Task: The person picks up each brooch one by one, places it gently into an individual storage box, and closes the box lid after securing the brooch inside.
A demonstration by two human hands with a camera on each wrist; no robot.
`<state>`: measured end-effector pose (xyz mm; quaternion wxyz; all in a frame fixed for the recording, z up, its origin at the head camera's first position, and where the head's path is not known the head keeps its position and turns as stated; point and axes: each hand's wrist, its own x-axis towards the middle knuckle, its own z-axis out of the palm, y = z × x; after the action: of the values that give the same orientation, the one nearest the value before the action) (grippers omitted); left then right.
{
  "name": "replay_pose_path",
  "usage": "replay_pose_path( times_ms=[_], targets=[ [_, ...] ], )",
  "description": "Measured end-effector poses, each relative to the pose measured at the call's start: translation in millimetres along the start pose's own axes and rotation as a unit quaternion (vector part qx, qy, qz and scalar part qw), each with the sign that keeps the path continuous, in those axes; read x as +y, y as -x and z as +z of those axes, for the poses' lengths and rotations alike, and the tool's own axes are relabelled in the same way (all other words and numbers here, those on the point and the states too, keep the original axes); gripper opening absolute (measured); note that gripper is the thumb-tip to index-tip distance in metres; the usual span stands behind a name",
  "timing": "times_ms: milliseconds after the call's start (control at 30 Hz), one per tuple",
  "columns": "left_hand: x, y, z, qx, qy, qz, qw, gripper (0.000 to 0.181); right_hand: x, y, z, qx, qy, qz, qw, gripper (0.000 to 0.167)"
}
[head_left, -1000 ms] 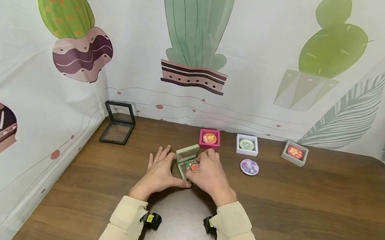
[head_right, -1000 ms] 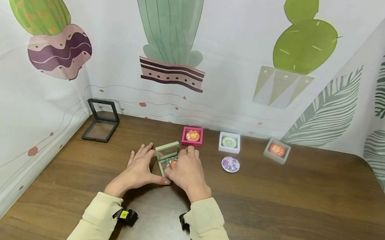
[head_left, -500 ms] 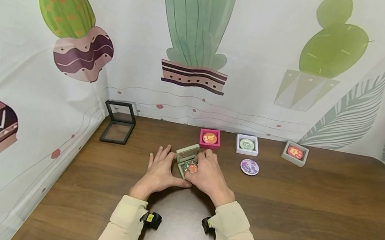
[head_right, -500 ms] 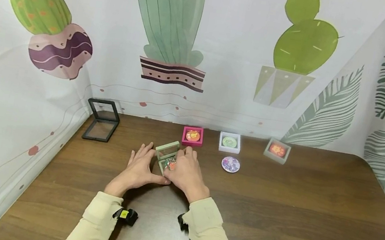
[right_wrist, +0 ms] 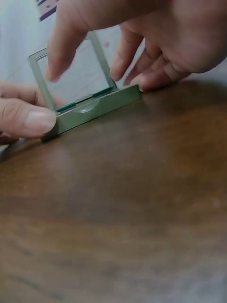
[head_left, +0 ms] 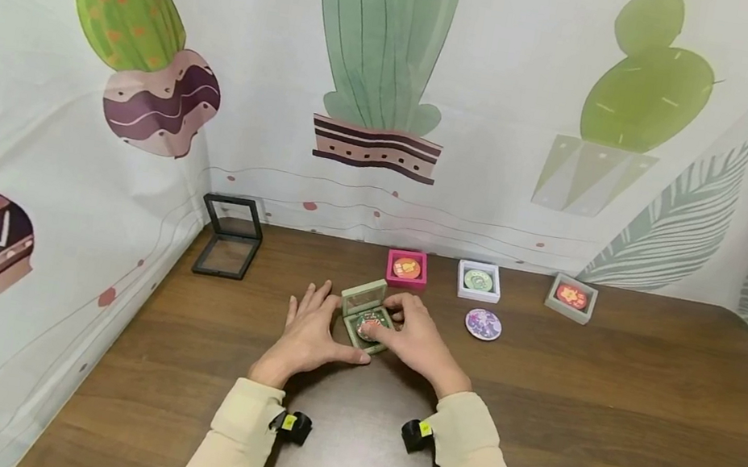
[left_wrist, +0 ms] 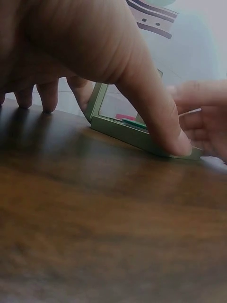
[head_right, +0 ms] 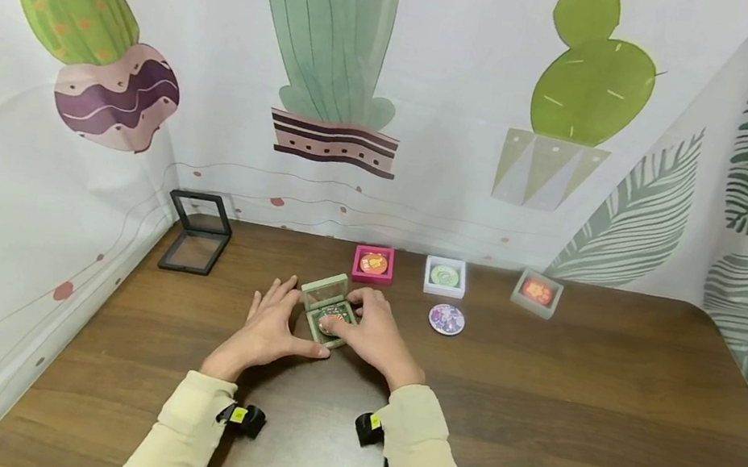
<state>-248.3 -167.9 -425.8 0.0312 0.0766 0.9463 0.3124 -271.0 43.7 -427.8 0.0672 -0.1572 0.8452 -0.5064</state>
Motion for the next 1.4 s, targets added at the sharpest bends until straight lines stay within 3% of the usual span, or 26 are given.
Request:
replay_pose_path(
  times_ms=[167,467,800,1400],
  targets=[
    [-0.8,0.4,0.0,0.002,0.005,0.006,1.0000,0.093,6.6,0.5,-3.1,0.011,-0.049,0.016,0.9986,0.051],
    [-3.6,1.5,-1.6,0.001,0.009,0.016,0.9998,0.091,4.2,-0.7,-3.8,0.004,-0.041,-0.003,0.9991,0.056],
    [-4.2,0.9,-1.6,-0.002,0.010,0.014,0.9998,0.091,2.1,-1.1,-3.3,0.027,-0.047,0.035,0.9979,0.047],
    [-4.1,1.1,-2.0,-0.004,0.008,0.012,0.9999,0.092,-0.2,-2.9,-4.0,0.051,-0.072,0.052,0.9948,0.036]
  ],
)
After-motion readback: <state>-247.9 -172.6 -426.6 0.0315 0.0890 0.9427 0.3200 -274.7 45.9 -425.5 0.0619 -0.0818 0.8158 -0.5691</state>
